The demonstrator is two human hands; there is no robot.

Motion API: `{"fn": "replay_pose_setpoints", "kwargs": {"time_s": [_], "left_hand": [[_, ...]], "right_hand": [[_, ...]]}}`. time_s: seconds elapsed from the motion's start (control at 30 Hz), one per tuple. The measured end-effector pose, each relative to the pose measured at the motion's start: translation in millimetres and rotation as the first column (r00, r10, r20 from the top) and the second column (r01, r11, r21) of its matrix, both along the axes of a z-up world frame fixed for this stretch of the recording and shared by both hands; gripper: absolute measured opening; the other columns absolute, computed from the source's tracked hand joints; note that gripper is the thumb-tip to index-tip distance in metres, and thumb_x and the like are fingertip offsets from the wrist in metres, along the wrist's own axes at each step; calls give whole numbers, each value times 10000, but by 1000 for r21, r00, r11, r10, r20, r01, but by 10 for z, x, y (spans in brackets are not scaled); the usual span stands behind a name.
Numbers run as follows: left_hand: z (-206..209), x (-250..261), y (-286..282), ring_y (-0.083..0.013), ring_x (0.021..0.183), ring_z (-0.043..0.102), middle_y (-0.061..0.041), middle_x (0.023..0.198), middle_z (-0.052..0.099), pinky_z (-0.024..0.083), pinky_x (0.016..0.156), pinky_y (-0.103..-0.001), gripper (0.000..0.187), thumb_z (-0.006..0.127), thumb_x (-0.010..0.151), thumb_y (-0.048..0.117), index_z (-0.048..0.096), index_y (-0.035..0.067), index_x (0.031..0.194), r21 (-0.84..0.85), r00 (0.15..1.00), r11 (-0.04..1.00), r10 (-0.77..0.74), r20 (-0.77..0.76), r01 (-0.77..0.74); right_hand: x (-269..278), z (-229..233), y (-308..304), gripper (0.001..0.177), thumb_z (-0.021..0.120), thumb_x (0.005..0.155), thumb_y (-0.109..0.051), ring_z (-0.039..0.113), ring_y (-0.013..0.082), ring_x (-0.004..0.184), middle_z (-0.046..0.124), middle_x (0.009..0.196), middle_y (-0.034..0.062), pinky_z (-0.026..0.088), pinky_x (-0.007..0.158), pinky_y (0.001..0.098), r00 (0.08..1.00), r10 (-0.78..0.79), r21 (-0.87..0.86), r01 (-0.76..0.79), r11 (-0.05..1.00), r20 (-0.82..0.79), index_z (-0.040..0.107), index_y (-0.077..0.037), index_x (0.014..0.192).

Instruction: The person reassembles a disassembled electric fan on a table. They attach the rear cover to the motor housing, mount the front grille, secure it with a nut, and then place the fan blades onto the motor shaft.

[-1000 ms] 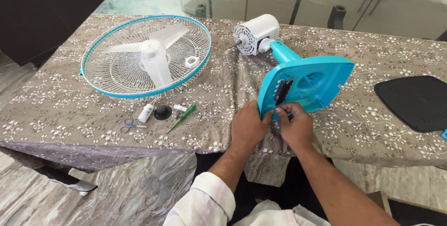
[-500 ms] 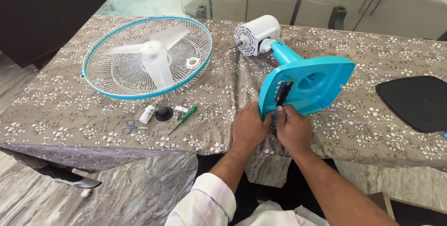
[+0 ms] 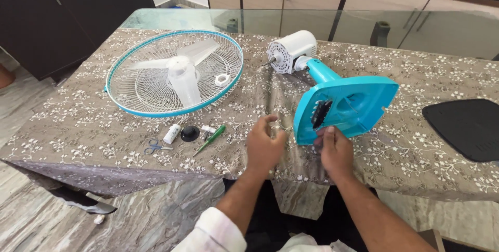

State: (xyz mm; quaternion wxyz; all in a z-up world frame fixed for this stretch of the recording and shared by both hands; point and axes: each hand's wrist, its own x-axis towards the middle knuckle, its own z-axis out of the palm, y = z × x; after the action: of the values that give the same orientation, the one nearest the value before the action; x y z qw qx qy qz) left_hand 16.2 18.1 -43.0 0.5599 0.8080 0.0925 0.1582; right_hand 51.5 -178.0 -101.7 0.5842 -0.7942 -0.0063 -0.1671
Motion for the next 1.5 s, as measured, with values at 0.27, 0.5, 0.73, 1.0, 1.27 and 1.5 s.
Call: {"fn": "replay_pose_setpoints", "kwargs": {"time_s": [0.27,0.5,0.73,1.0,1.27,1.5], "left_hand": [[10,-297,1086,-264,989,723,-149,1120,745,553,897,-399,310,711,899,238,730,40,1137,485,974,846,211,79,-223],[53,-453,1325,-282,941,722,-121,1061,720,559,859,-435,288,683,950,294,711,90,1152,604,919,794,284,-274,-65],[-37,-403,1338,-375,1005,686,-157,1085,716,536,866,-488,245,660,943,229,701,54,1109,614,959,770,273,-72,-173],[-69,-397,919,-274,843,729,-108,1006,746,588,777,-409,236,611,979,244,705,138,1167,409,987,908,136,-89,-88],[-152,-506,45,-314,817,699,-86,913,697,561,693,-439,171,658,932,141,701,125,1096,576,878,800,-388,282,169],[-121,-495,-280,-376,873,691,-134,1005,698,546,728,-481,276,684,921,162,635,76,1179,481,865,848,-398,306,221]], "right_hand": [[223,-265,-197,456,429,1126,-391,566,129,662,634,774,80,459,591,277,993,119,444,-116,889,23,629,-17,958],[234,-240,-354,501,388,1137,-447,573,158,691,621,783,76,462,620,302,995,99,600,-94,794,26,610,-41,943],[207,-233,-520,455,422,1137,-449,581,165,807,611,836,39,450,733,325,980,186,752,-178,634,75,614,-66,983],[203,-320,-500,412,488,1094,-413,591,174,777,640,842,72,466,694,327,965,217,656,-260,709,148,630,-38,1000],[-206,-19,-237,271,747,879,-247,620,112,639,698,778,50,498,578,276,906,381,-92,-370,924,184,698,-14,1008],[-372,227,-98,176,677,971,-192,640,49,622,706,730,-29,500,578,251,895,276,-234,-202,951,350,746,-31,950]]}}
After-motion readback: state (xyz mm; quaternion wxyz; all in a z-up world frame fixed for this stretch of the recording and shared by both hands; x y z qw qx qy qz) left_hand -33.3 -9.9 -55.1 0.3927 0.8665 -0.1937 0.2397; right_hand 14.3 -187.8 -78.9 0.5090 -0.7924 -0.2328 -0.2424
